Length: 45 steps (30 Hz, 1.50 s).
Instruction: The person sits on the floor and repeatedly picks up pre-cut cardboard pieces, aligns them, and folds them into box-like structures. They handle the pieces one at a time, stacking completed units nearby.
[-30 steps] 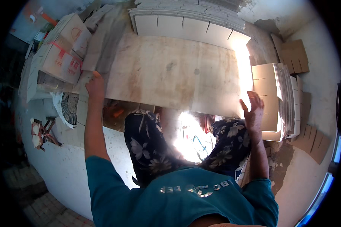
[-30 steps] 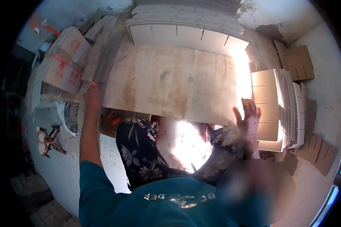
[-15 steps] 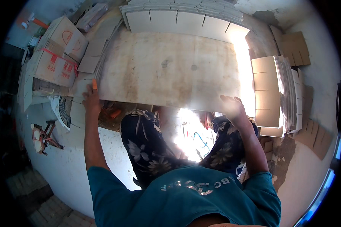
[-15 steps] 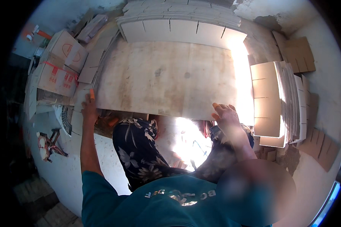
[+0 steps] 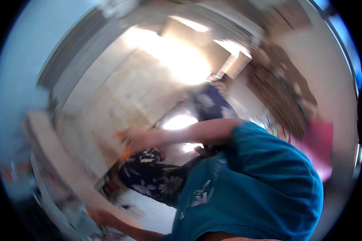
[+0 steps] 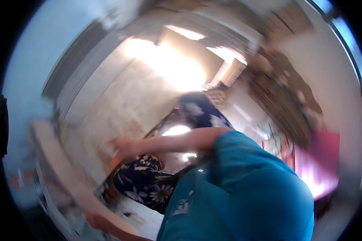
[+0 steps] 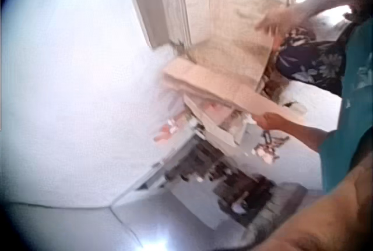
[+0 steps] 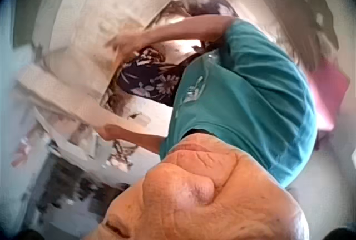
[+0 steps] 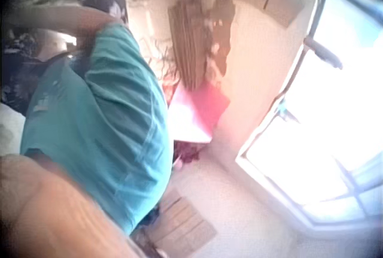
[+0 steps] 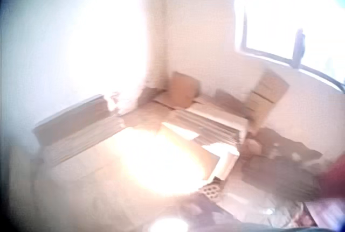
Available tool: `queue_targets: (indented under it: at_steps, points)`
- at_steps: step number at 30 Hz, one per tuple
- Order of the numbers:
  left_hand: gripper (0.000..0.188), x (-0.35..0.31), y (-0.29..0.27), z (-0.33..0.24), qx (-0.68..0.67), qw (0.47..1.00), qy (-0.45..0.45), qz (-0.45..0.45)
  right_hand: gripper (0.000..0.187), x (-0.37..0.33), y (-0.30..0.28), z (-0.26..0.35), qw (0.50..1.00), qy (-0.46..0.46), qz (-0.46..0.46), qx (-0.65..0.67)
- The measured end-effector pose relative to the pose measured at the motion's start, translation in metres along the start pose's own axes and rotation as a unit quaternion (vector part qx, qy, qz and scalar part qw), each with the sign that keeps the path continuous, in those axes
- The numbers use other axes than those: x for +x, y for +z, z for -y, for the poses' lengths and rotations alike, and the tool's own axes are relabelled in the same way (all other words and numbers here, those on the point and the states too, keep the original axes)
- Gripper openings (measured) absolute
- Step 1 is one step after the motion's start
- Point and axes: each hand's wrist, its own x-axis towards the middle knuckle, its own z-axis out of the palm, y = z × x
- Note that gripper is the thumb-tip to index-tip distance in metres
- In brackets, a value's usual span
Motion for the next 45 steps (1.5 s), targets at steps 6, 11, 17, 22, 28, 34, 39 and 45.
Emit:
queue_targets:
  at_steps: [6, 11, 17, 22, 28, 34, 39, 45]
  points:
    - [0.04, 0.066, -0.092, -0.28, 0.175, 0.96, 0.188, -0.113, 0.108, -0.007, 0.056, 0.085, 0.956, 0.014, 0.033, 0.291]
    - [0.033, 0.076, -0.086, -0.379, 0.029, 0.864, 0.476, -0.161, 0.098, -0.101, -0.022, 0.15, 0.862, -0.02, -0.156, 0.481]
    - [0.015, 0.048, -0.084, -0.524, -0.101, 0.736, 0.655, -0.141, 0.05, -0.249, -0.097, 0.141, 0.814, -0.097, -0.34, 0.461]
    - [0.028, -0.007, -0.065, -0.61, -0.303, 0.638, 0.708, -0.015, 0.027, -0.369, -0.133, 0.083, 0.699, -0.104, -0.571, 0.417]
    - [0.031, -0.019, -0.024, -0.605, -0.38, 0.6, 0.699, 0.09, 0.022, -0.525, -0.195, -0.051, 0.452, -0.175, -0.766, 0.422]
    - [0.021, -0.019, 0.061, -0.536, -0.302, 0.641, 0.667, 0.229, 0.017, -0.602, -0.235, -0.136, 0.384, -0.201, -0.807, 0.401]
    - [0.025, -0.013, 0.088, -0.473, -0.205, 0.703, 0.597, 0.328, 0.031, -0.607, -0.303, -0.15, 0.307, -0.152, -0.811, 0.474]
    - [0.025, 0.002, 0.097, -0.46, -0.205, 0.73, 0.532, 0.377, 0.03, -0.57, -0.251, -0.259, 0.478, 0.193, -0.766, 0.384]
